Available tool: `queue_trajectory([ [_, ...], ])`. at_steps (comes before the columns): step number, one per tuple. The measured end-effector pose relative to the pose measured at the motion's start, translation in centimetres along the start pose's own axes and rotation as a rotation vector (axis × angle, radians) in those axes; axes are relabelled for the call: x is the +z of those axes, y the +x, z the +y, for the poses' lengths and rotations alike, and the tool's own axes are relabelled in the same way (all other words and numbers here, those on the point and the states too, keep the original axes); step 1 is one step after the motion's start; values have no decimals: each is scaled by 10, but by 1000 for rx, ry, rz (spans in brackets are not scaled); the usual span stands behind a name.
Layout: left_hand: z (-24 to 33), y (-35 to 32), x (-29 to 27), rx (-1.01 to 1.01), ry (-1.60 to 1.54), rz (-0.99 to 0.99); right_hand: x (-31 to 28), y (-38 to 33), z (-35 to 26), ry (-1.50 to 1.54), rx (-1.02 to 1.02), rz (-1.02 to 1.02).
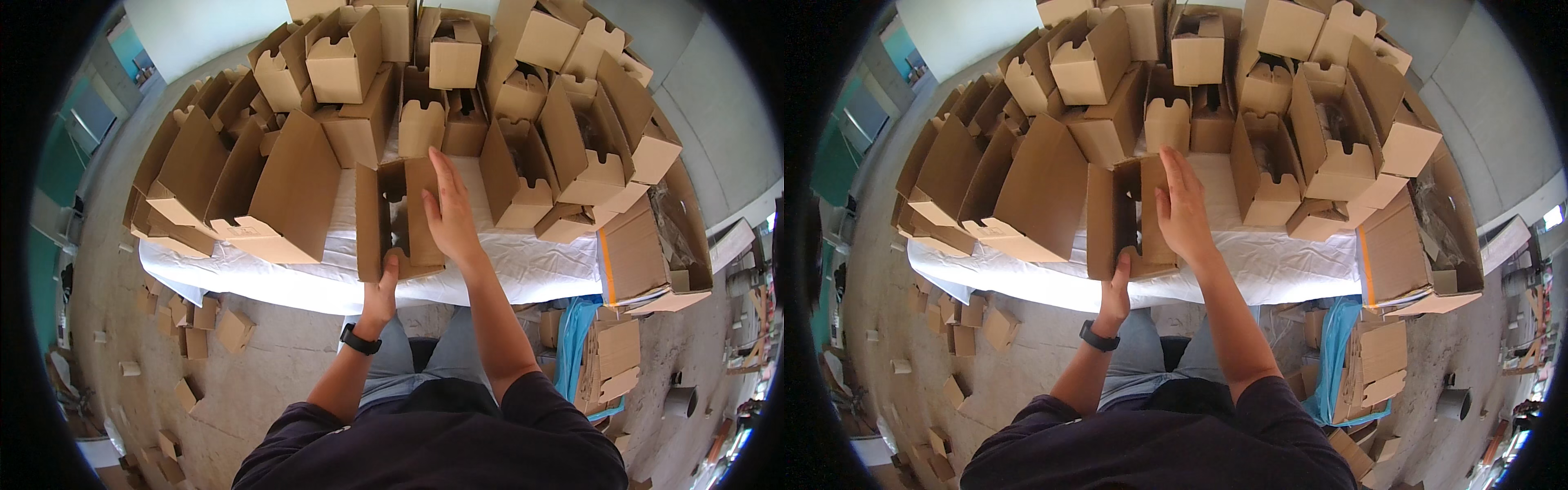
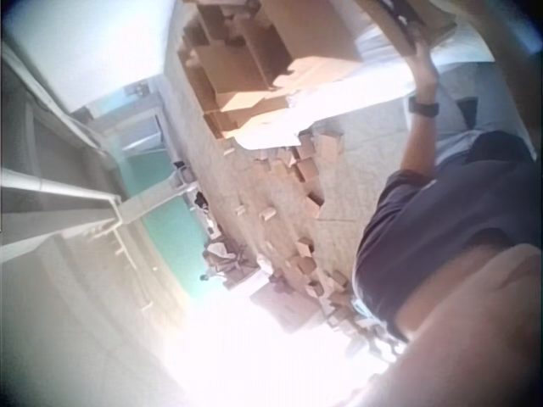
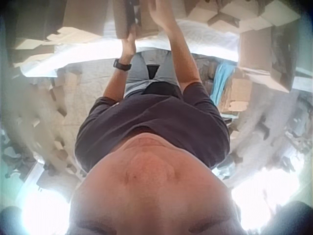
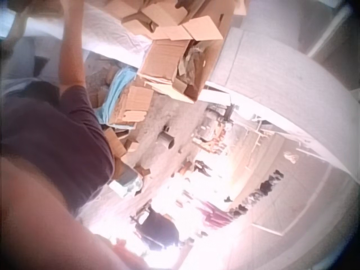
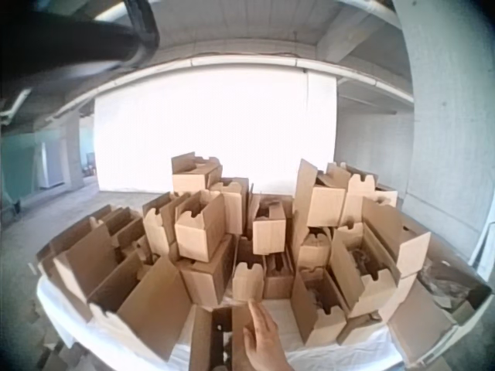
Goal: The person sorts cardboard boxes on a table by checking the interiors and organizing them into rows by hand.
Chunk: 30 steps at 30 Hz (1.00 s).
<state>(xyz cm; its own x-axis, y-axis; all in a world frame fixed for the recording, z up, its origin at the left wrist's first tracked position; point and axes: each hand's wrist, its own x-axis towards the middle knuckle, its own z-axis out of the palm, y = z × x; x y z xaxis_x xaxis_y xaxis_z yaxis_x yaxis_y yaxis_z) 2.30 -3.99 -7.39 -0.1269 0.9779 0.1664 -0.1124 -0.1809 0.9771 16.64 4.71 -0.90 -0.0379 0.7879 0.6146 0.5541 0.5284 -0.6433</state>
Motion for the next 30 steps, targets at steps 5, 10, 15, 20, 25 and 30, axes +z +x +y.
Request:
queue_trajectory([
  [5, -2, 0, -1, -21, -25, -15, -1, 1, 1, 2, 3, 29],
  [10, -3, -2, -3, -18, -28, -24, -2, -1, -3, -10, 20, 54],
  [15, -2, -3, -2, 11, -59, -22, 2, -7, 7, 174, 30, 19],
  [20, -6, -1, -3, -10, -34, 14, 3, -9, 8, 443, 72, -131],
  [25, -10, 2, -3, -48, -65, -31, -8, -11, 9, 326, 12, -268],
  [30, -5, 4, -3, -41, -53, -43, -15, -8, 4, 40, -38, -309],
])
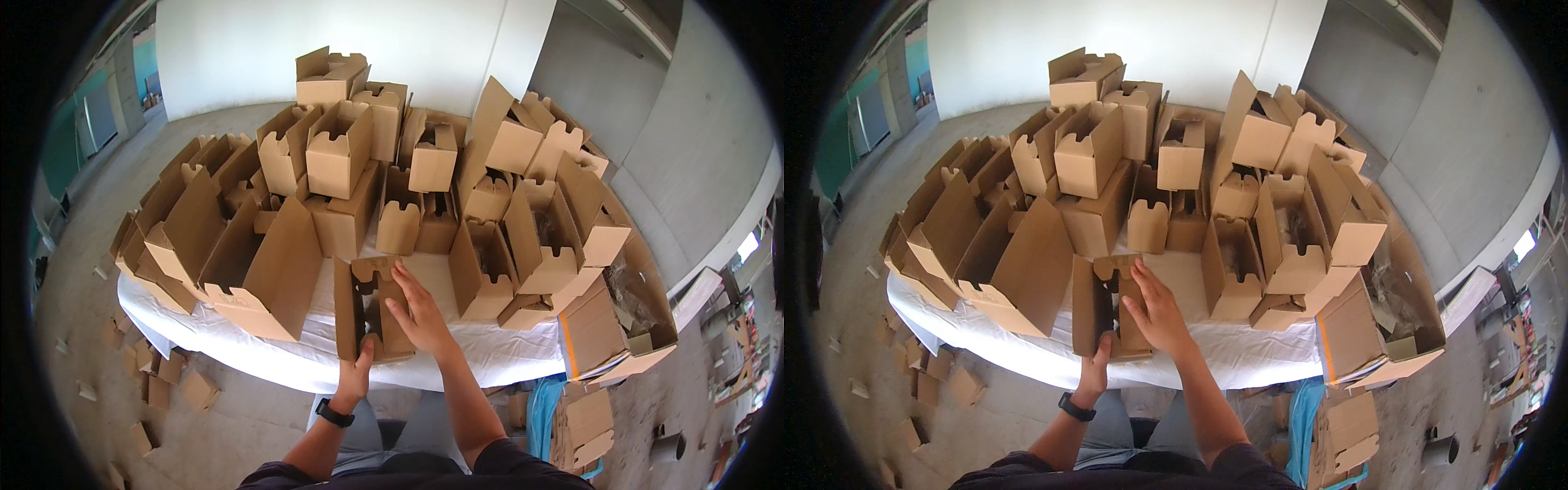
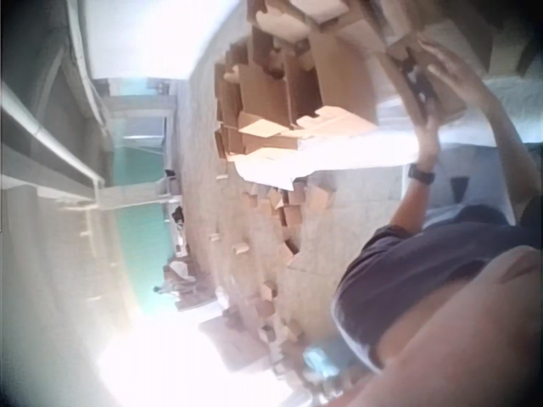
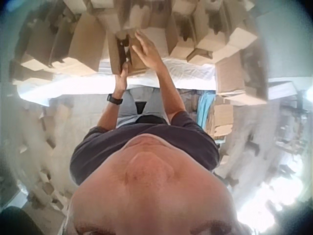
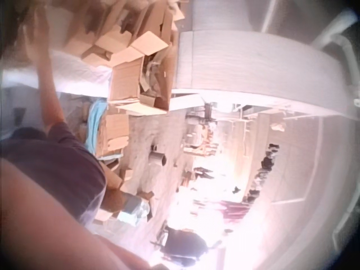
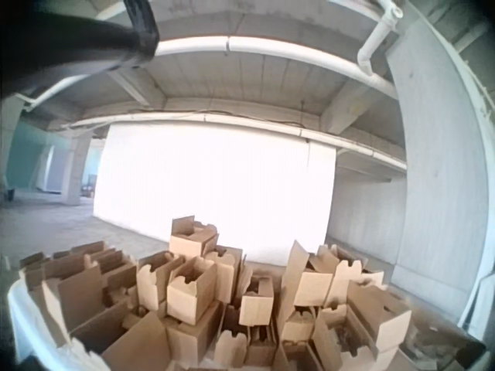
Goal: The person sorts cardboard boxes on a table by checking the interiors and organizing them into rows by hand.
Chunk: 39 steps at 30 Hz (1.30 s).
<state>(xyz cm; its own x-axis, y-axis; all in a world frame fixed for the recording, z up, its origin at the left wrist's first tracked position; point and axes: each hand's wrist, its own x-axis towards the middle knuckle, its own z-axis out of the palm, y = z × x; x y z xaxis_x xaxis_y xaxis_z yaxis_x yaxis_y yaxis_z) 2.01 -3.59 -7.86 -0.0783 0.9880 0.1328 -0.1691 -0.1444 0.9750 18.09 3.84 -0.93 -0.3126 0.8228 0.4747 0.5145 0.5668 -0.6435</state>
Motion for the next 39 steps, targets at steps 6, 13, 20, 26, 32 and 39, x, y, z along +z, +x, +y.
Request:
queue_trajectory([
  [6, 8, 0, 5, 25, -4, -14, -5, 5, -32, -242, 165, -104],
  [13, 15, 0, 6, 90, 31, 13, 19, -4, -28, -360, 46, 51],
  [20, 11, 0, 4, 42, 29, -1, 18, -3, -33, -371, 96, 24],
  [26, 11, 2, 3, 29, -1, -11, 26, -5, -40, -371, 151, 67],
  [32, 9, 6, 0, 16, 29, -65, 25, -6, -33, -378, 126, 107],
  [39, 20, 13, 2, 265, 294, 7, 23, -7, -31, -376, 112, 111],
])
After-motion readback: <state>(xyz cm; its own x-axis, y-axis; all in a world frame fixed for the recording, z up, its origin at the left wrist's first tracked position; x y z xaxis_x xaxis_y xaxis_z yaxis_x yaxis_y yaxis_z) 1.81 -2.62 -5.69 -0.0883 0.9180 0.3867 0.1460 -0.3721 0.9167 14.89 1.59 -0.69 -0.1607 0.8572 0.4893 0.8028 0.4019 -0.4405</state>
